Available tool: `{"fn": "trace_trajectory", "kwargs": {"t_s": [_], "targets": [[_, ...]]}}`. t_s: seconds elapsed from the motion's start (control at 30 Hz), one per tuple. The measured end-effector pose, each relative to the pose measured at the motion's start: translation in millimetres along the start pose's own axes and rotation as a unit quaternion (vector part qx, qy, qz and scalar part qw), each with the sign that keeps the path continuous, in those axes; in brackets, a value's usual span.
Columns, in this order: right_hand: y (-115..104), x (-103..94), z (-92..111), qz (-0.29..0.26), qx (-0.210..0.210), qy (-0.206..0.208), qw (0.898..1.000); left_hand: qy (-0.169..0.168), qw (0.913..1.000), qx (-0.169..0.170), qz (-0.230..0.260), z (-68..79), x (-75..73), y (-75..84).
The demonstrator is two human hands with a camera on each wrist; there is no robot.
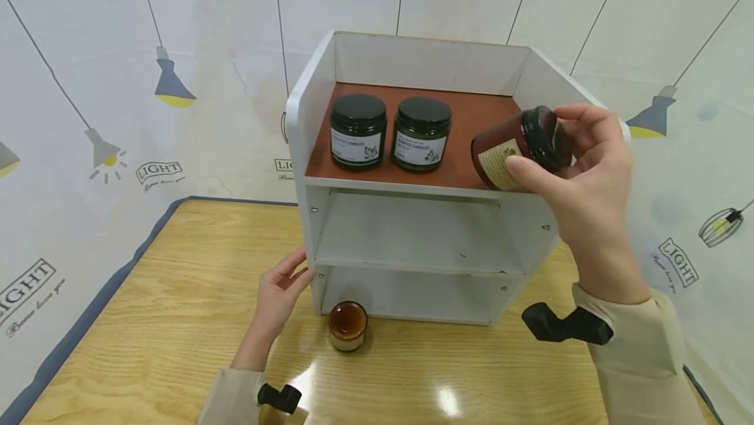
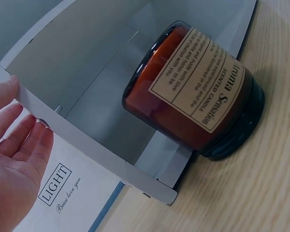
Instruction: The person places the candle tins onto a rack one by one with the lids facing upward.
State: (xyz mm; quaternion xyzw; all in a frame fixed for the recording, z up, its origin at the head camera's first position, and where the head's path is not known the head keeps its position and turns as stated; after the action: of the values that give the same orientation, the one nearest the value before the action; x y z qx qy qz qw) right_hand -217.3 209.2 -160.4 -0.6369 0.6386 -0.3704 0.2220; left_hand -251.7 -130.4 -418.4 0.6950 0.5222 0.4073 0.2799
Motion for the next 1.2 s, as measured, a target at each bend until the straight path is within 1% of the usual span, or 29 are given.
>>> {"fn": "trace_trajectory", "kwargs": {"t_s": [0.1, 0.23, 0.37, 0.53, 0.67, 0.83, 0.93, 1.2], "targets": [[2, 3.6, -5, 0.041, 0.005, -0.003, 0.999, 0.001, 1.0, -0.002, 0.0, 0.4, 0.2, -0.3], [3, 7.8, -11, 0.102, -0.009, -0.015, 0.995, -0.001, 1.0, 0.003, -0.002, 0.4, 0.8, 0.2], [5, 11.4, -16, 0.166, -0.018, -0.03, 0.986, -0.003, 1.0, 0.008, -0.003, 0.1, 1.1, 1.9], [11, 13.0, -19, 0.224, -0.016, -0.043, 0.973, -0.004, 0.9999, 0.01, -0.004, -0.4, 1.2, 2.8], [15, 14.7, -21, 0.24, -0.01, -0.051, 0.969, -0.002, 0.9999, 0.007, -0.01, -0.4, 0.7, 2.3], [19, 17.0, -23, 0.242, -0.004, -0.055, 0.969, 0.001, 0.9999, 0.001, -0.016, -0.8, -1.1, 1.2], [22, 18.2, -24, 0.244, 0.003, -0.058, 0.968, -0.003, 0.9999, 0.003, -0.014, -0.9, -1.1, 0.9], [31, 19.9, -27, 0.268, 0.027, -0.073, 0.96, -0.002, 1.0, 0.005, -0.008, -1.1, -1.3, -0.6]]}}
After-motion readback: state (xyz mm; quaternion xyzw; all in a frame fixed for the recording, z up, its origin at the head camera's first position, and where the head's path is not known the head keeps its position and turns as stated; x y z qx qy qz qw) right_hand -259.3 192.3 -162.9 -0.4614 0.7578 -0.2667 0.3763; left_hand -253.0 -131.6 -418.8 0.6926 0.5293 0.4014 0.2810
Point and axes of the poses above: each hand's wrist, its own z-axis away from the middle knuckle, its own x-axis out of the palm, y = z × x, the point moved 7 cm from there along -z, towards the middle knuckle, and after that the axes turned 1 degree about z, right-handed, at the moved point
